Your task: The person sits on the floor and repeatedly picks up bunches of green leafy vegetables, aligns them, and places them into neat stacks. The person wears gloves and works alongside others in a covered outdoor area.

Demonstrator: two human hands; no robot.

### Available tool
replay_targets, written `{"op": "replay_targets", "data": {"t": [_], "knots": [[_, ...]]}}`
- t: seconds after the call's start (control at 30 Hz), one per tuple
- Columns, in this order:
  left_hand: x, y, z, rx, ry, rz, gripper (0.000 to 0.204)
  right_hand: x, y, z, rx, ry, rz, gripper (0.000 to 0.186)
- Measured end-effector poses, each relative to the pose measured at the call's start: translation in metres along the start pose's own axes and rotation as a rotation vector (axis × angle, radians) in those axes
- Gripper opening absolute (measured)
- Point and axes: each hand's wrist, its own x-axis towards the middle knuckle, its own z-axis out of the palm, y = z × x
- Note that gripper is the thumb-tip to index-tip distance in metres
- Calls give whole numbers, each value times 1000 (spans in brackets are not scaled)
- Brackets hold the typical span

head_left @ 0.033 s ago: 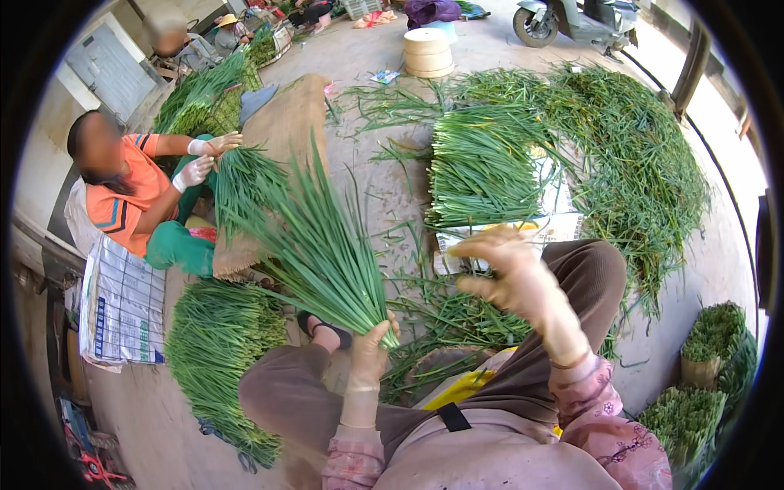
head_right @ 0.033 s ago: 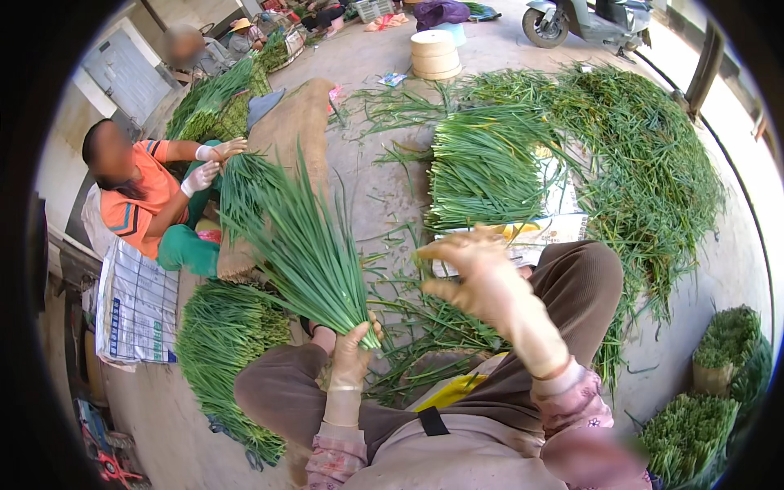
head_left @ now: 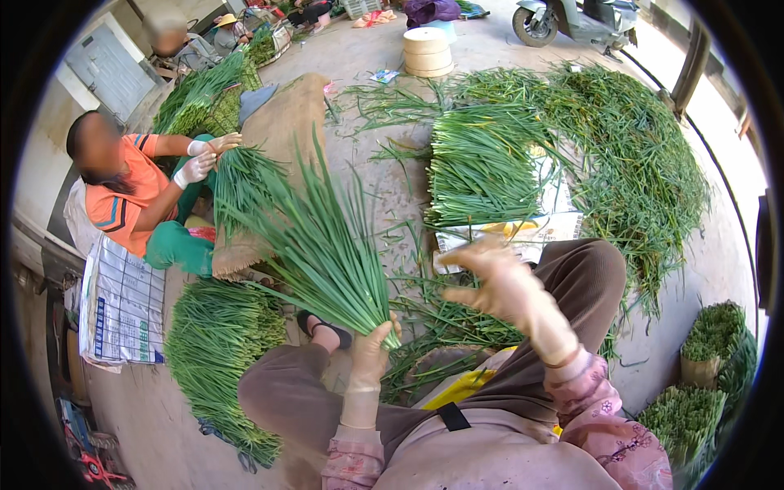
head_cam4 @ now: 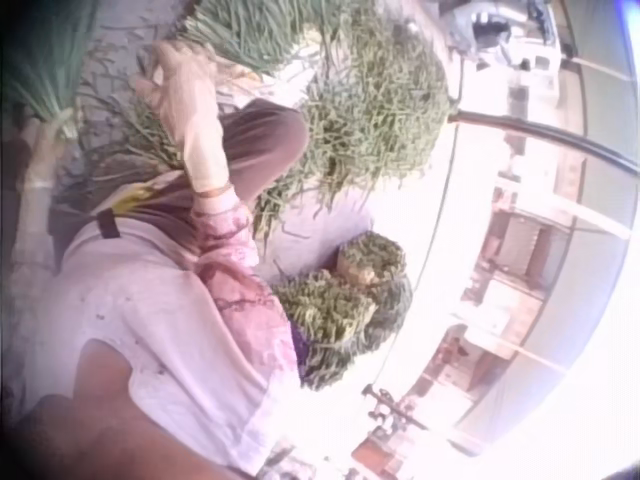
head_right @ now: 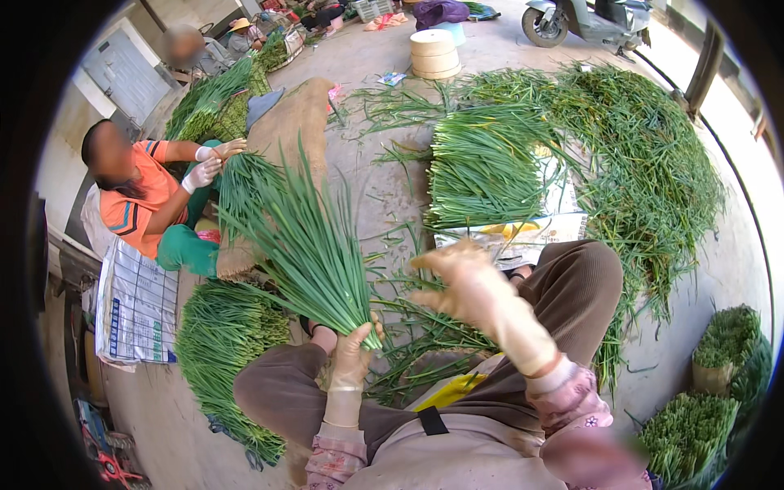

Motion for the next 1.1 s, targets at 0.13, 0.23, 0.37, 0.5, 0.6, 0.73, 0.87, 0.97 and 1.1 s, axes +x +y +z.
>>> {"op": "replay_targets", "data": {"t": [0.13, 0.23, 0.37, 0.5, 0.6, 0.73, 0.87, 0.97, 1.1], "knots": [[-2, -6, 0, 155, -100, -20, 27, 9, -13, 79, 128, -311, 272, 38], [-13, 7, 9, 175, -173, -83, 30, 16, -12, 108, 208, -253, 345, 31], [-31, 38, -13, 112, -181, -377, 41, 13, 19, 93, 188, -138, 433, 18], [-45, 78, -26, -34, -164, -641, 46, 1, 80, 34, -521, 3, 613, 14], [-47, 76, -35, 16, -108, -805, 45, -15, 73, 14, -541, -411, 543, 22], [-53, 60, -33, 30, -51, -923, 45, -40, 23, 63, 283, -437, 144, 20], [-59, 53, -22, 62, -27, -937, 48, -58, 5, 120, 302, -544, 237, 26], [-63, 52, -19, 281, -54, -871, 51, -55, 1, 133, 336, -725, 305, 35], [-60, 56, -19, 522, -34, -854, 60, -61, 4, 161, 609, -836, 540, 38]]}}
